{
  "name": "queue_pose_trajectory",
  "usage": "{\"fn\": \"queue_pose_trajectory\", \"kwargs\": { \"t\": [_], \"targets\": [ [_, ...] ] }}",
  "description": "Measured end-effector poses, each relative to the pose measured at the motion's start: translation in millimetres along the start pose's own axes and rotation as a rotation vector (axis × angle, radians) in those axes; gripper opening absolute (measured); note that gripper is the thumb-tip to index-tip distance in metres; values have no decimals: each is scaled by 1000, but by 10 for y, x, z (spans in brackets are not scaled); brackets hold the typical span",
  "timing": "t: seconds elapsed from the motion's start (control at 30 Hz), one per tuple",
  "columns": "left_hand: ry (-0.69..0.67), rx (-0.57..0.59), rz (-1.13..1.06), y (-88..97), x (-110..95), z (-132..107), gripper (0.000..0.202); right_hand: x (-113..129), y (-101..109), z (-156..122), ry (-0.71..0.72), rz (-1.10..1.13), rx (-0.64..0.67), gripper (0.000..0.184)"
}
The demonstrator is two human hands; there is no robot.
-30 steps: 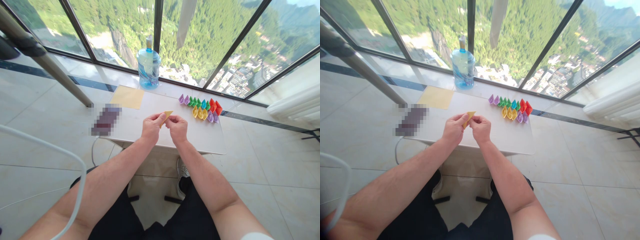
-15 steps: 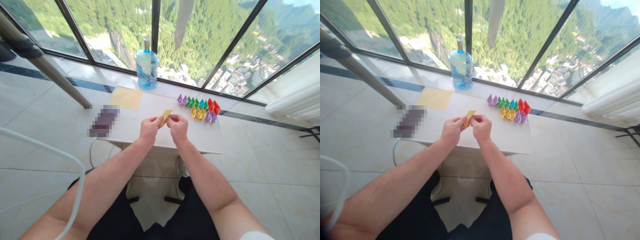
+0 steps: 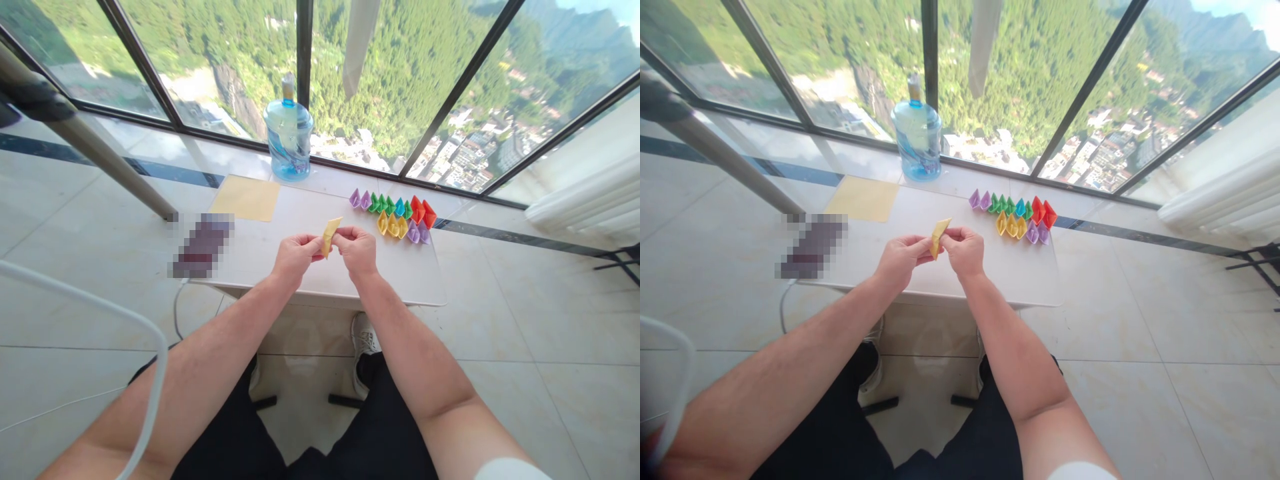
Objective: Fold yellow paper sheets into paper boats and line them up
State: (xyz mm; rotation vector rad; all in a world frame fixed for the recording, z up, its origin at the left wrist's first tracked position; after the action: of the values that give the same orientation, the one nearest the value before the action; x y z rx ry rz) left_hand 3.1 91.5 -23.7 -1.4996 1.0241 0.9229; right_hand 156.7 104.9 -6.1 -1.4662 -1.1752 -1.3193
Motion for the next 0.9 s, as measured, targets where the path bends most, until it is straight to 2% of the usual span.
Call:
{"fn": "queue_pose_trajectory", "kwargs": {
  "t": [0.1, 0.2, 0.3, 0.43, 0.57, 0.67, 0.77, 0.9],
  "targets": [
    [-16, 5, 32, 53, -44, 67, 36, 33, -78, -7, 6, -71, 118, 20],
    [-5, 14, 18, 95, -44, 128, 33, 76, -128, -47, 36, -108, 168, 21],
    [18, -9, -133, 128, -24, 159, 33, 143, -143, -96, 96, -91, 161, 22],
    [2, -2, -345, 107, -65, 147, 35, 344, -172, -202, 320, -224, 126, 19],
    [-43, 82, -286, 53, -176, 111, 40, 437, -146, -253, 469, -289, 64, 8],
    [-90, 139, -116, 42, -259, 117, 46, 397, -146, -222, 482, -321, 97, 6],
    [-134, 79, -15, 122, -303, 160, 37, 347, -121, -183, 433, -348, 127, 9],
    [-127, 8, -64, 166, -267, 186, 33, 328, -31, -148, 332, -292, 79, 17]
  ]
}}
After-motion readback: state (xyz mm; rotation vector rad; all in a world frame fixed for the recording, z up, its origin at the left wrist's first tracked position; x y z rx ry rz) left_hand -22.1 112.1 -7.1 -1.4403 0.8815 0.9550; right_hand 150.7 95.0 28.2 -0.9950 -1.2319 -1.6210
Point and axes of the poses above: each hand's wrist, its own z-axis towards the middle knuckle, its own y-axis out of the back of the hand, x = y × z, the point moved 9 cm from there along z, towards the middle knuckle, and after that the axes turned 5 degrees about -y, right-handed, at the moved point
